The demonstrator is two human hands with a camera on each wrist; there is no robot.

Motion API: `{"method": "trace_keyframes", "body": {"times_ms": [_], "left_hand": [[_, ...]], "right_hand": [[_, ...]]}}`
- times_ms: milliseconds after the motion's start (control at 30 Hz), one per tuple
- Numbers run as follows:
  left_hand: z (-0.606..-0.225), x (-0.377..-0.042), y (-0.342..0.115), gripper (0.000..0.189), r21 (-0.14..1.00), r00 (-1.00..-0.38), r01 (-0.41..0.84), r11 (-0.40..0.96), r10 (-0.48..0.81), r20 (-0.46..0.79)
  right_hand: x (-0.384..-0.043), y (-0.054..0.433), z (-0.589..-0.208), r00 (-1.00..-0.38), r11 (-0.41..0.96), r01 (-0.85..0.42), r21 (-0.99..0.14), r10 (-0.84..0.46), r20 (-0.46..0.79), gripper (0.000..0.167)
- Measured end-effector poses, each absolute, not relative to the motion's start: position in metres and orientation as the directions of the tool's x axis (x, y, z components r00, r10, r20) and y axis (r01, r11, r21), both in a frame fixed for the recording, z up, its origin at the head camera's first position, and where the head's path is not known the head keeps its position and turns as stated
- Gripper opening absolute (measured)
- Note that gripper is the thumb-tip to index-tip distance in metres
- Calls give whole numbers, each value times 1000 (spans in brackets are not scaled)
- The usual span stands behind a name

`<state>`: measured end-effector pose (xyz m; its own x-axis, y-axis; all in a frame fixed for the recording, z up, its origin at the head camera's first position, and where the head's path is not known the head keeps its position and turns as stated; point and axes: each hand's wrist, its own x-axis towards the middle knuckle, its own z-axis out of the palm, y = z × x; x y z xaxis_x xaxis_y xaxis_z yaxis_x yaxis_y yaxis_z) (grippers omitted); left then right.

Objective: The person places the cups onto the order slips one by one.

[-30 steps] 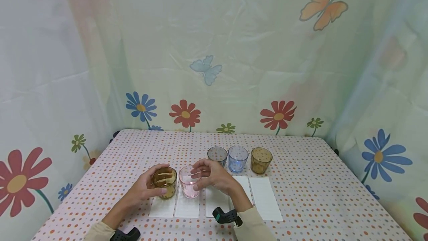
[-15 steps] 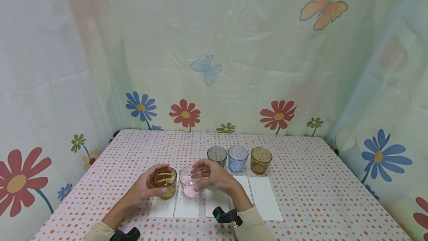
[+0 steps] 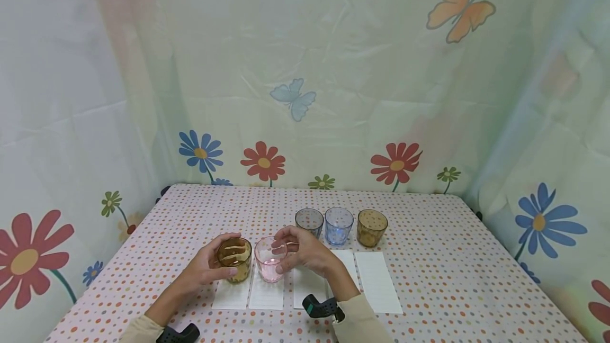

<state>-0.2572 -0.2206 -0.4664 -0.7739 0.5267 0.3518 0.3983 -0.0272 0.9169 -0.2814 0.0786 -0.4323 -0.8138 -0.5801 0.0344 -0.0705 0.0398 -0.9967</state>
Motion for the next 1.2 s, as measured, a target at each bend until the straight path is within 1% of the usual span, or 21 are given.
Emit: {"method": "trace_keyframes", "body": {"times_ms": [133, 267, 500, 733, 933, 1200], "left_hand": [[-467, -258, -221, 65, 919, -774, 394, -32, 527, 350], [-467, -258, -221, 65, 919, -765, 392, -50, 536, 356], [-468, -257, -221, 65, 923, -778, 383, -34, 527, 342], [-467, -257, -221, 65, 920, -763, 387, -57, 541, 354], [-467, -257, -221, 66, 919, -762, 391, -56, 540, 357], [-466, -256, -221, 66, 916, -761, 400, -47, 540, 360]], "right_hand": [[-282, 78, -432, -813, 49, -84, -995, -581, 40, 65], [-282, 78, -432, -810, 54, -84, -995, -585, 36, 69], [-281, 84, -429, -802, 66, -90, -994, -596, 33, 75], [-280, 87, -424, -787, 67, -119, -991, -614, 54, 80], [-279, 91, -421, -795, 73, -144, -987, -602, 72, 82], [-278, 103, -412, -801, 40, -159, -987, -590, 105, 83]]}}
